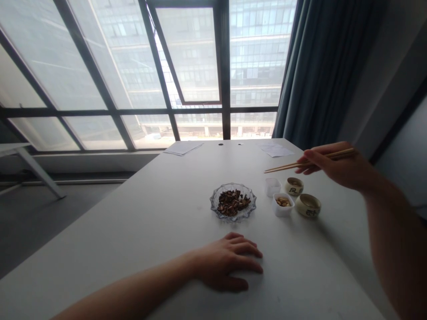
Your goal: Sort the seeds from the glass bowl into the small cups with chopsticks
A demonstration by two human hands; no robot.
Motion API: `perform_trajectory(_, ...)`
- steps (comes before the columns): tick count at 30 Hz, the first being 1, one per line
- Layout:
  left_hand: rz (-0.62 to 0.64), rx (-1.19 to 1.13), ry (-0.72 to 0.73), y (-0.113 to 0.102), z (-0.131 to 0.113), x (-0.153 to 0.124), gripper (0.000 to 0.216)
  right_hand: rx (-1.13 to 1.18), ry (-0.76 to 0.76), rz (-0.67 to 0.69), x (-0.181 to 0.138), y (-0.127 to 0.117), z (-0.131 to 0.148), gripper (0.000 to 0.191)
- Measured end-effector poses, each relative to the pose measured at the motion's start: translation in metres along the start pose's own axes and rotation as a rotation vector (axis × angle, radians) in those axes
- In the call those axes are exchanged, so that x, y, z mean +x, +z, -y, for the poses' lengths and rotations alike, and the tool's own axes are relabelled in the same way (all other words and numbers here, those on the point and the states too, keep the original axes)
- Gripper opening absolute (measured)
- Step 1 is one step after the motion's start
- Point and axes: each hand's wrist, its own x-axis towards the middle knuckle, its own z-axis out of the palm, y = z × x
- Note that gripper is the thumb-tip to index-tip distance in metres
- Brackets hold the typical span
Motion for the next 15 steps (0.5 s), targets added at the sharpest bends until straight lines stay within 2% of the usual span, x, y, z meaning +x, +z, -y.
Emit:
perform_trajectory(4, 0.001, 0.003, 0.01, 0.0, 0.001, 0.0, 0.052, 0.009, -0.06, 0.267, 0.003, 0.054, 0.003, 0.051)
perform_trajectory(6, 0.003, 0.004, 0.011, 0.001, 0.001, 0.0, 0.053, -0.025, -0.055, 0.348, 0.004, 0.076, -0.002, 0.053)
perform_trajectory(10, -0.004, 0.012, 0.018, 0.002, 0.002, 0.001, 0.053, -0.074, -0.01, 0.371, 0.006, 0.105, -0.015, 0.053)
perform_trajectory(15, -0.023, 0.012, 0.023, 0.002, 0.001, 0.002, 0.052, -0.077, 0.01, 0.364, 0.005, 0.119, -0.025, 0.05)
